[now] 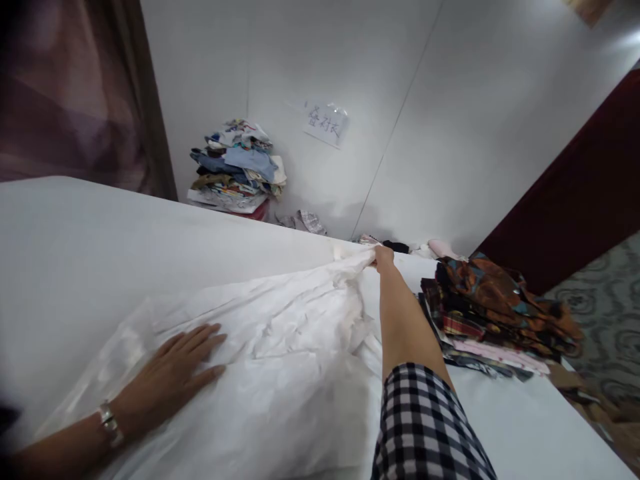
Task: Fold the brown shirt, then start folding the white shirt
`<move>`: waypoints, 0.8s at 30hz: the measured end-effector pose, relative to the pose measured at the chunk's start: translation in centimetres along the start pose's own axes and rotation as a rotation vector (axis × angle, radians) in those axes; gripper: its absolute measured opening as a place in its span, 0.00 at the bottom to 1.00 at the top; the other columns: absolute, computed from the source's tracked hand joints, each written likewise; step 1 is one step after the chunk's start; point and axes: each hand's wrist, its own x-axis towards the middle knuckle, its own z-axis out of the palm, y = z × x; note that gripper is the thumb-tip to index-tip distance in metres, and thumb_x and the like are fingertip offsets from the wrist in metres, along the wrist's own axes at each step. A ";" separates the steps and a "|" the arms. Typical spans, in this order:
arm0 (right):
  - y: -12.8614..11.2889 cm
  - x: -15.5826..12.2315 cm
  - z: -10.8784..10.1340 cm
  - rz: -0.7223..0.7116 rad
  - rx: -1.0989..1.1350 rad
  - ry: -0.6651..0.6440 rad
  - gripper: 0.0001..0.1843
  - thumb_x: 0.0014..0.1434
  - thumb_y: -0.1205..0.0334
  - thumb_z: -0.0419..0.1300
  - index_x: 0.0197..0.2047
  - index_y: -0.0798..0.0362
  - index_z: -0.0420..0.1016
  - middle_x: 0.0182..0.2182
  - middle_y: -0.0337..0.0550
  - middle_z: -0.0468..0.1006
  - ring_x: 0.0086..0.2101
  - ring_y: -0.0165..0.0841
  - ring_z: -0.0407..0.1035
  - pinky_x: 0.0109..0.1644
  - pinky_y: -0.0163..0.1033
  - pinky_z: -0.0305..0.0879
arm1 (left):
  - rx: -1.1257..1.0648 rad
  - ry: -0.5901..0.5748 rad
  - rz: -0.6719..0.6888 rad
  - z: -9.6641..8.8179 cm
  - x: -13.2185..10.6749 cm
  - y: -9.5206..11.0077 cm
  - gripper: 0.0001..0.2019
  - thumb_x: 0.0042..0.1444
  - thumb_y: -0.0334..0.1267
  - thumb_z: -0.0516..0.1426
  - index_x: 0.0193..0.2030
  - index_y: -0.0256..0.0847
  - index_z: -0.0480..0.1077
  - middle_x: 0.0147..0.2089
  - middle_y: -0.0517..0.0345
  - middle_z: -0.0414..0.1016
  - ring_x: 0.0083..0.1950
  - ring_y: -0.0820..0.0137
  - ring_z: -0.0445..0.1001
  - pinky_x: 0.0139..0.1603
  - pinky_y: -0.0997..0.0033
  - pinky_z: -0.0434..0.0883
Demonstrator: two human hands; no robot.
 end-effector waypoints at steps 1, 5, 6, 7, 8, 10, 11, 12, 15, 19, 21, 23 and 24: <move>0.5 -0.6 -0.8 0.039 0.085 0.004 0.18 0.63 0.56 0.57 0.54 0.54 0.67 0.50 0.48 0.70 0.45 0.36 0.69 0.47 0.48 0.70 | -0.037 -0.027 -0.021 -0.7 0.9 -0.3 0.27 0.58 0.57 0.45 0.55 0.44 0.71 0.62 0.52 0.67 0.63 0.58 0.63 0.62 0.54 0.59; 1.4 -2.9 -1.9 0.126 0.448 0.017 0.10 0.64 0.58 0.54 0.44 0.55 0.70 0.39 0.45 0.75 0.36 0.34 0.72 0.39 0.42 0.72 | 0.015 0.023 -0.129 -3.4 5.9 -1.9 0.27 0.58 0.53 0.46 0.57 0.39 0.68 0.62 0.46 0.65 0.63 0.57 0.62 0.62 0.56 0.59; 1.3 -3.4 -1.9 0.121 0.530 0.022 0.08 0.63 0.59 0.53 0.40 0.54 0.69 0.34 0.43 0.75 0.34 0.34 0.72 0.37 0.41 0.72 | 0.060 0.027 -0.161 -3.8 7.1 -2.3 0.27 0.56 0.50 0.48 0.59 0.38 0.66 0.64 0.45 0.63 0.64 0.55 0.60 0.62 0.53 0.57; 1.0 -3.9 -1.8 0.111 0.605 0.025 0.06 0.62 0.61 0.53 0.36 0.52 0.68 0.30 0.42 0.75 0.32 0.34 0.72 0.36 0.41 0.73 | 0.087 0.002 -0.191 -4.0 8.3 -2.6 0.27 0.55 0.48 0.50 0.60 0.38 0.65 0.64 0.43 0.63 0.64 0.54 0.59 0.61 0.51 0.57; 0.7 -4.4 -1.8 0.098 0.671 0.025 0.05 0.61 0.61 0.53 0.34 0.51 0.66 0.28 0.41 0.75 0.30 0.34 0.72 0.35 0.41 0.73 | 0.100 -0.040 -0.222 -4.1 9.2 -2.9 0.27 0.54 0.45 0.51 0.59 0.38 0.65 0.63 0.43 0.64 0.64 0.53 0.60 0.60 0.50 0.57; -0.1 -5.2 -1.9 0.067 0.779 0.015 0.04 0.58 0.61 0.54 0.32 0.49 0.63 0.26 0.38 0.74 0.28 0.33 0.72 0.35 0.41 0.73 | 0.087 -0.129 -0.281 -4.2 10.6 -3.4 0.23 0.52 0.42 0.52 0.54 0.39 0.70 0.57 0.42 0.70 0.59 0.52 0.66 0.56 0.53 0.61; -0.6 -5.7 -2.1 0.046 0.821 0.005 0.04 0.57 0.61 0.55 0.32 0.49 0.63 0.27 0.38 0.75 0.28 0.33 0.72 0.36 0.41 0.73 | 0.076 -0.152 -0.304 -4.3 11.1 -3.6 0.20 0.52 0.41 0.51 0.50 0.39 0.72 0.54 0.42 0.73 0.56 0.53 0.68 0.53 0.55 0.63; -1.0 -6.1 -2.3 0.023 0.857 -0.007 0.04 0.56 0.60 0.56 0.33 0.49 0.63 0.28 0.37 0.75 0.29 0.32 0.72 0.37 0.41 0.73 | 0.070 -0.157 -0.326 -4.6 11.4 -3.8 0.18 0.52 0.41 0.51 0.47 0.39 0.73 0.52 0.42 0.74 0.53 0.53 0.70 0.50 0.57 0.65; -1.8 -7.5 -3.7 -0.048 0.932 -0.027 0.07 0.55 0.58 0.58 0.36 0.48 0.63 0.33 0.36 0.76 0.32 0.31 0.73 0.40 0.41 0.72 | 0.057 -0.126 -0.377 -6.3 11.9 -4.5 0.17 0.52 0.40 0.50 0.44 0.38 0.74 0.51 0.42 0.74 0.48 0.54 0.73 0.42 0.63 0.67; -1.6 -9.3 -5.7 -0.130 0.943 -0.078 0.11 0.52 0.57 0.63 0.37 0.49 0.66 0.35 0.37 0.77 0.35 0.31 0.73 0.42 0.40 0.70 | 0.070 -0.068 -0.403 -9.2 11.8 -4.8 0.18 0.51 0.37 0.50 0.47 0.37 0.72 0.47 0.43 0.76 0.43 0.57 0.74 0.40 0.65 0.67; -1.3 -10.2 -6.4 -0.143 0.933 -0.098 0.11 0.51 0.57 0.64 0.35 0.49 0.67 0.34 0.37 0.77 0.35 0.31 0.72 0.42 0.39 0.69 | 0.096 -0.050 -0.402 -10.3 11.2 -4.2 0.17 0.51 0.34 0.49 0.46 0.35 0.72 0.44 0.43 0.77 0.41 0.57 0.75 0.40 0.64 0.67; -1.2 -11.3 -7.1 -0.151 0.963 -0.073 0.10 0.51 0.58 0.64 0.35 0.49 0.67 0.34 0.36 0.77 0.36 0.30 0.72 0.42 0.38 0.69 | 0.127 -0.025 -0.345 -11.1 10.3 -3.1 0.17 0.55 0.33 0.47 0.48 0.33 0.70 0.47 0.42 0.75 0.43 0.58 0.74 0.43 0.62 0.66; -1.1 -11.9 -7.4 -0.164 0.989 -0.051 0.10 0.51 0.59 0.64 0.35 0.49 0.67 0.34 0.35 0.77 0.36 0.30 0.72 0.42 0.38 0.69 | 0.143 -0.009 -0.302 -11.4 9.7 -2.4 0.18 0.57 0.34 0.45 0.49 0.31 0.69 0.49 0.41 0.74 0.46 0.58 0.73 0.45 0.61 0.65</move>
